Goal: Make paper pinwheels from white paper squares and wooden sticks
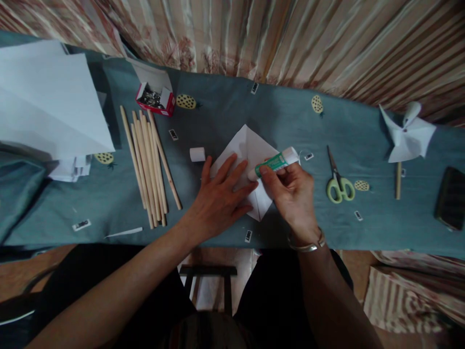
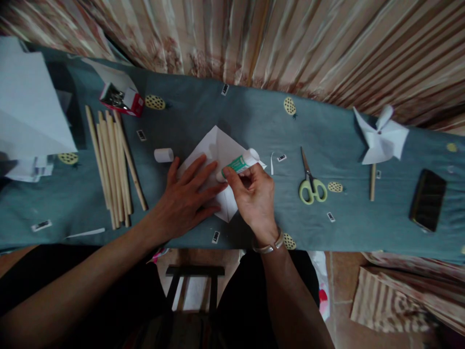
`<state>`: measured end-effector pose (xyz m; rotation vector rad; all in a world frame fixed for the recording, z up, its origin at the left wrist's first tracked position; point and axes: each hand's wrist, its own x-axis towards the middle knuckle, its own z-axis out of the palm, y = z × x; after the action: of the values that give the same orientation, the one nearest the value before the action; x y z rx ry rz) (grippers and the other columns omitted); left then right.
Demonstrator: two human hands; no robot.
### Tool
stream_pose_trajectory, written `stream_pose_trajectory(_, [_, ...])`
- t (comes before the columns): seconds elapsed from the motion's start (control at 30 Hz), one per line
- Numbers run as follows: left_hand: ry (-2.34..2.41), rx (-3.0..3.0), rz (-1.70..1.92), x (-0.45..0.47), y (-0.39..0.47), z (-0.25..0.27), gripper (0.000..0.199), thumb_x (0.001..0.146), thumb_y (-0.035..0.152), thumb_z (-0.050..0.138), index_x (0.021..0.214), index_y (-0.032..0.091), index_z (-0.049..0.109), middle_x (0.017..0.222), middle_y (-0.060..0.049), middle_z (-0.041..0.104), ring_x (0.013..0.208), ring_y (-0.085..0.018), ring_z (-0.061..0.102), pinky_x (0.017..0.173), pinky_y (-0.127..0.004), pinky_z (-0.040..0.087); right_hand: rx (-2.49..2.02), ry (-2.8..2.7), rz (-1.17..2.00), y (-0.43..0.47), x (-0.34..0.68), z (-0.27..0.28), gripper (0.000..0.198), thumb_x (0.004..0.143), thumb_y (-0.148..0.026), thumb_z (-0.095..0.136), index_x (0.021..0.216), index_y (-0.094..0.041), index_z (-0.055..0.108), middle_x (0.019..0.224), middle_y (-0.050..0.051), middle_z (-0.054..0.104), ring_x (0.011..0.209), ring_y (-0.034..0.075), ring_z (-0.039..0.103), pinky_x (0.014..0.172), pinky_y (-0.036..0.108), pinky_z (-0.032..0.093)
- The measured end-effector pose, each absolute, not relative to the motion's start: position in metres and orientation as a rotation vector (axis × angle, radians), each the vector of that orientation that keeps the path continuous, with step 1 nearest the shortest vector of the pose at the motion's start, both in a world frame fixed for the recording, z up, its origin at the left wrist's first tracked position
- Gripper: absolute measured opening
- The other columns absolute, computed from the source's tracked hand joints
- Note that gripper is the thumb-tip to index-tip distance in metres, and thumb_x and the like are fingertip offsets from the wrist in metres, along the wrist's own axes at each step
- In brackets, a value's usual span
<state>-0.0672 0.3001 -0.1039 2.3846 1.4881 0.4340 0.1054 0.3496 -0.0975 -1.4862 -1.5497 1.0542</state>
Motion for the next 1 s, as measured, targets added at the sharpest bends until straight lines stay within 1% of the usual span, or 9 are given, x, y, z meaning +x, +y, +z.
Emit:
stream_pose_trajectory(0.23, [1.494,2.396,0.436,-0.067,0.300,-0.105,0.048,0.088,0.043,0.063,0.133,0.030,0.053,0.155,-0.011,0.038,0.147,-0.036,0.025,0.115,-0.069,0.011,-1.489,-1.576,0.984,0.349,0.104,-0.095,0.023,0.084,-0.042,0.068,0.091,-0.021,0.064,0.081,0.002,0.070,0.074,0.018,0.068,0.069,0.033,0.054])
stream_pose_trajectory(0.47, [1.484,2.401,0.425,-0.067,0.300,-0.105,0.052,0.088,0.045,0.063,0.136,0.030,0.051,0.155,-0.011,0.037,0.147,-0.037,0.024,0.115,-0.069,0.010,-1.509,-1.699,0.828,0.346,0.103,-0.092,0.021,0.085,-0.040,0.066,0.095,-0.021,0.065,0.085,0.003,0.072,0.080,0.020,0.068,0.075,0.036,0.055])
stream_pose_trajectory(0.63, [1.490,2.392,0.405,-0.066,0.300,-0.104,0.052,0.088,0.043,0.063,0.136,0.028,0.051,0.156,-0.013,0.037,0.147,-0.037,0.024,0.114,-0.070,0.012,-1.495,-1.854,0.691,0.342,0.101,-0.088,0.024,0.088,-0.037,0.064,0.104,-0.020,0.064,0.095,0.006,0.072,0.082,0.021,0.067,0.076,0.038,0.054])
stream_pose_trajectory(0.7, [1.494,2.390,0.415,-0.066,0.300,-0.104,0.052,0.088,0.043,0.063,0.136,0.028,0.051,0.156,-0.013,0.037,0.147,-0.037,0.024,0.114,-0.070,0.012,-1.475,-1.912,0.647,0.341,0.100,-0.086,0.023,0.089,-0.036,0.063,0.107,-0.021,0.064,0.099,0.007,0.071,0.086,0.022,0.067,0.079,0.040,0.054])
stream_pose_trajectory(0.83, [1.494,2.381,0.429,-0.066,0.300,-0.104,0.052,0.088,0.043,0.063,0.136,0.028,0.051,0.156,-0.012,0.037,0.147,-0.037,0.025,0.115,-0.070,0.011,-1.391,-1.991,0.651,0.337,0.101,-0.083,0.023,0.091,-0.031,0.061,0.113,-0.024,0.061,0.106,0.006,0.069,0.098,0.023,0.066,0.087,0.042,0.054])
stream_pose_trajectory(1.0, [1.493,2.369,0.427,-0.066,0.300,-0.103,0.048,0.088,0.040,0.063,0.133,0.028,0.053,0.155,-0.011,0.038,0.147,-0.037,0.025,0.115,-0.070,0.009,-1.336,-2.026,0.674,0.336,0.101,-0.082,0.024,0.092,-0.028,0.059,0.116,-0.026,0.060,0.111,0.006,0.066,0.102,0.023,0.065,0.089,0.041,0.054])
